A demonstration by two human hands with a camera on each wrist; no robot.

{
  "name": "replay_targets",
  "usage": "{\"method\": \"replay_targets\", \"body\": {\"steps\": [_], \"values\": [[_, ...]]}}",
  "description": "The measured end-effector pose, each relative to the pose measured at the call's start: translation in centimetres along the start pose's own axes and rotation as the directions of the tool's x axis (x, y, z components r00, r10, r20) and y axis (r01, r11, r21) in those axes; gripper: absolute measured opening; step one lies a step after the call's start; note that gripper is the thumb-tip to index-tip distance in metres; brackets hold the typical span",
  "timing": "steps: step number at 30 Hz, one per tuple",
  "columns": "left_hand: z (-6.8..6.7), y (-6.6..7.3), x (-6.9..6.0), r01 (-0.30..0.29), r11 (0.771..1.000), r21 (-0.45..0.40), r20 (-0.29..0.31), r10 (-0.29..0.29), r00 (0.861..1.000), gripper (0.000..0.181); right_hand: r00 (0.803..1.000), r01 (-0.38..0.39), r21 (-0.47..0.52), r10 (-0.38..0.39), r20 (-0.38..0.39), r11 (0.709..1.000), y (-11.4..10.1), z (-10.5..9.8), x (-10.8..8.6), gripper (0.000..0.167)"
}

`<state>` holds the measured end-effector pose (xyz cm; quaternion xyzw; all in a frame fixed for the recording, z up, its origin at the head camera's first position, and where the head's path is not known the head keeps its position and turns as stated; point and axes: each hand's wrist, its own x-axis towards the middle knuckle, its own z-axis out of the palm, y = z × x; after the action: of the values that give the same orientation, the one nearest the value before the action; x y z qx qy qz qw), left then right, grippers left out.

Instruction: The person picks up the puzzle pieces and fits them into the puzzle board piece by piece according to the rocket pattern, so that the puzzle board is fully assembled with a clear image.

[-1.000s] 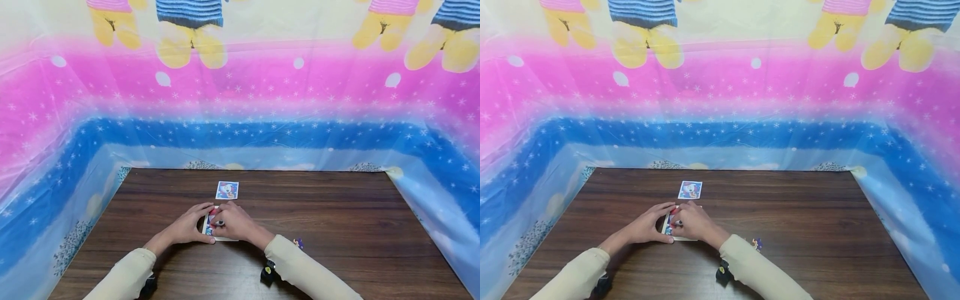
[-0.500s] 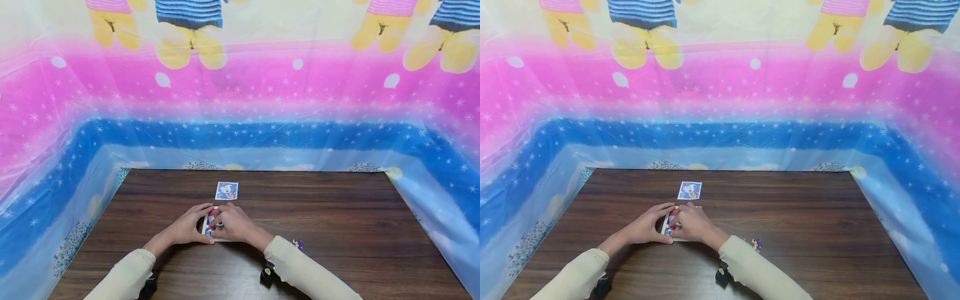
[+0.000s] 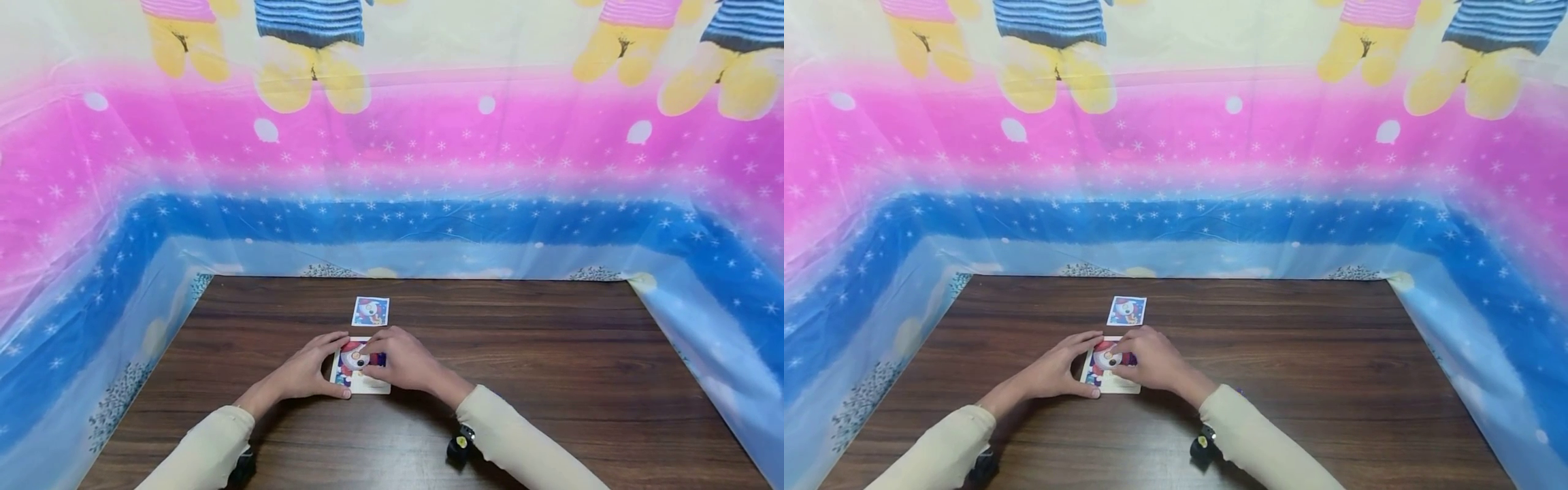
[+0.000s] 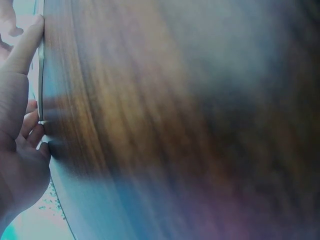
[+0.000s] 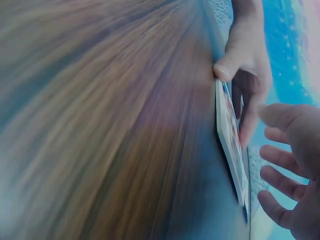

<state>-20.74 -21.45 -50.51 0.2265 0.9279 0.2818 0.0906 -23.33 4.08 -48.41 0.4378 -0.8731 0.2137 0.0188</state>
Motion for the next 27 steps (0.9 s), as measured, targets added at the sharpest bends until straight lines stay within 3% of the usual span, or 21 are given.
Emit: {"method": "replay_targets", "body": {"steps": [12,27], "values": [[0.1,0.0,-0.1,-0.003,1.0,0.01,-0.013,0.003,1.0,0.11,0.987,-0.105,0.04,0.109,-0.116,0.994,3.1,-2.8,-6.1,0.037],[0.2,-0.1,0.0,-0.003,1.0,0.014,-0.017,0.003,1.0,0.11,0.975,-0.174,0.037,0.177,-0.13,0.984,5.1,-4.7,-13.2,0.042]]}}
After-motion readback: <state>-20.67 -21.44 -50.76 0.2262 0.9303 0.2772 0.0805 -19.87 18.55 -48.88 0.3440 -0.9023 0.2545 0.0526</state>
